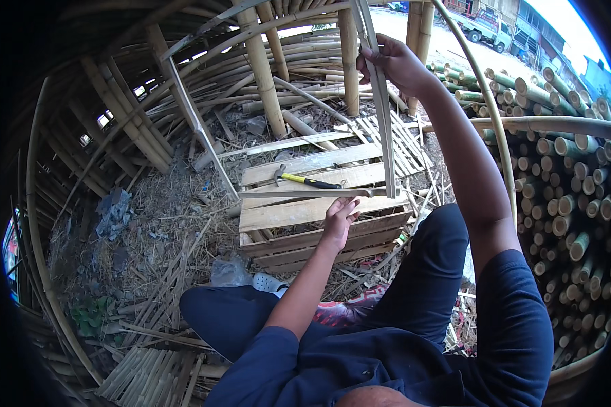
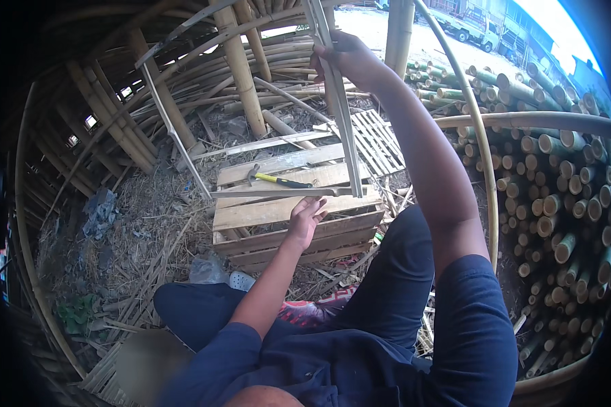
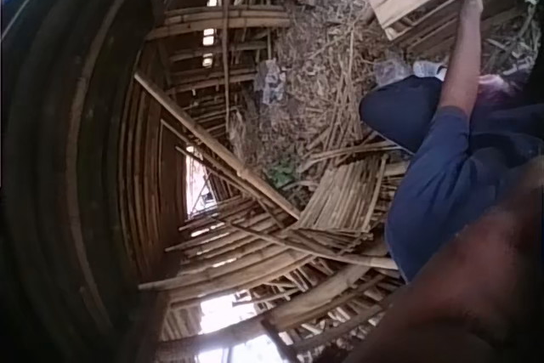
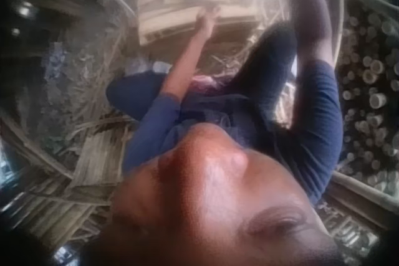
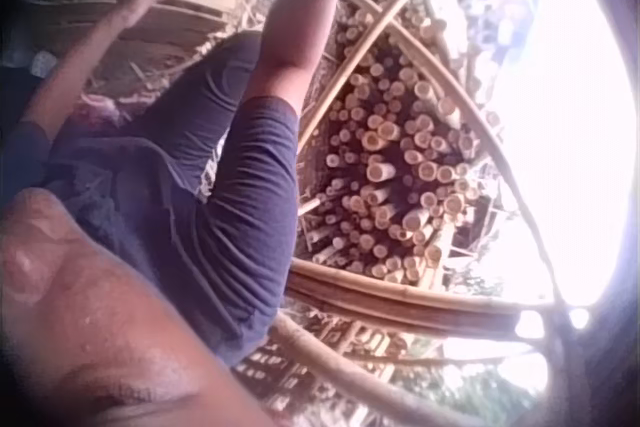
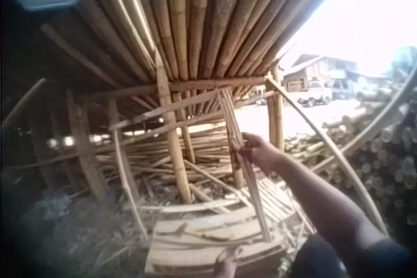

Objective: The person constructs a bamboo crate by nailing bamboo strips onto a wooden frame and inserting smaller bamboo pieces into a plastic bag.

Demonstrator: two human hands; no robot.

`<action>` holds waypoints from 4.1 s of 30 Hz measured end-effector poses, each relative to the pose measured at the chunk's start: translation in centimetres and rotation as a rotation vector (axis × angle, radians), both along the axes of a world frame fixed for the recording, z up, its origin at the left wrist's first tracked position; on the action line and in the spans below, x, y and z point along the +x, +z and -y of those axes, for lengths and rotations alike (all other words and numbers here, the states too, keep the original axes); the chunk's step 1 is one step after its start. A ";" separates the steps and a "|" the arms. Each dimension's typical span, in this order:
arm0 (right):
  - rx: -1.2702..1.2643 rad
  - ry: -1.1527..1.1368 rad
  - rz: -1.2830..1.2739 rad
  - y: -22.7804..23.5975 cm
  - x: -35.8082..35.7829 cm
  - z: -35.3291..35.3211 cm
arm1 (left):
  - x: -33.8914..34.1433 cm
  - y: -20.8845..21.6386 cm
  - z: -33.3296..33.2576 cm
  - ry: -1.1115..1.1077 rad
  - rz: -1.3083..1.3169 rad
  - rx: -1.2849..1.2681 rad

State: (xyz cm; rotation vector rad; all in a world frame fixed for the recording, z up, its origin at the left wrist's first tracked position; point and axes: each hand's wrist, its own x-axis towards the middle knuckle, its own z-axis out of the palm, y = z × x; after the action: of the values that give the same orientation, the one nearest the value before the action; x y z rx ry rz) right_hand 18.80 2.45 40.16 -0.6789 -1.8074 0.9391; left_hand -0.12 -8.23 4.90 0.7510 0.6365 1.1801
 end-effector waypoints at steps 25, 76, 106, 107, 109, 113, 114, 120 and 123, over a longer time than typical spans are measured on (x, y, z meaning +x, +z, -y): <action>0.339 0.183 0.513 17.0 -3.3 5.9 | -20.1 31.4 9.9 1.460 -1.516 0.943; -0.527 -0.126 0.152 -26.0 8.3 -1.4 | -27.3 5.4 -5.6 1.249 -1.444 -0.064; -0.603 -0.555 0.862 -35.9 3.6 -8.0 | -27.1 -3.4 -5.3 0.708 -1.423 -0.008; -0.589 -0.518 0.955 -35.8 3.1 -8.0 | -27.5 -3.7 -5.0 0.708 -1.430 -0.016; -0.567 -0.504 1.040 -36.3 4.0 -8.2 | -27.2 -4.6 -5.6 0.697 -1.541 0.034; -0.363 -0.528 1.348 -35.5 2.2 -7.4 | -28.5 -6.7 -5.3 0.637 -1.782 0.249; -0.397 -0.530 1.409 -34.3 0.4 -6.6 | -28.7 -6.3 -4.6 0.666 -1.728 0.234; 0.072 -0.598 1.273 -31.8 -7.2 -3.3 | -29.4 -4.8 -5.5 0.524 -1.575 0.085; 0.241 -0.374 1.039 -32.0 -13.5 0.7 | -32.7 -4.0 -5.2 0.650 -1.444 0.062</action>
State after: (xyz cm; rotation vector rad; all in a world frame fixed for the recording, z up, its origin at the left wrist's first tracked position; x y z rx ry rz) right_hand 5.26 1.70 8.18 -1.4475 -2.4707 0.0547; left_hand -32.83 -3.06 0.89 1.4936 2.1596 1.0689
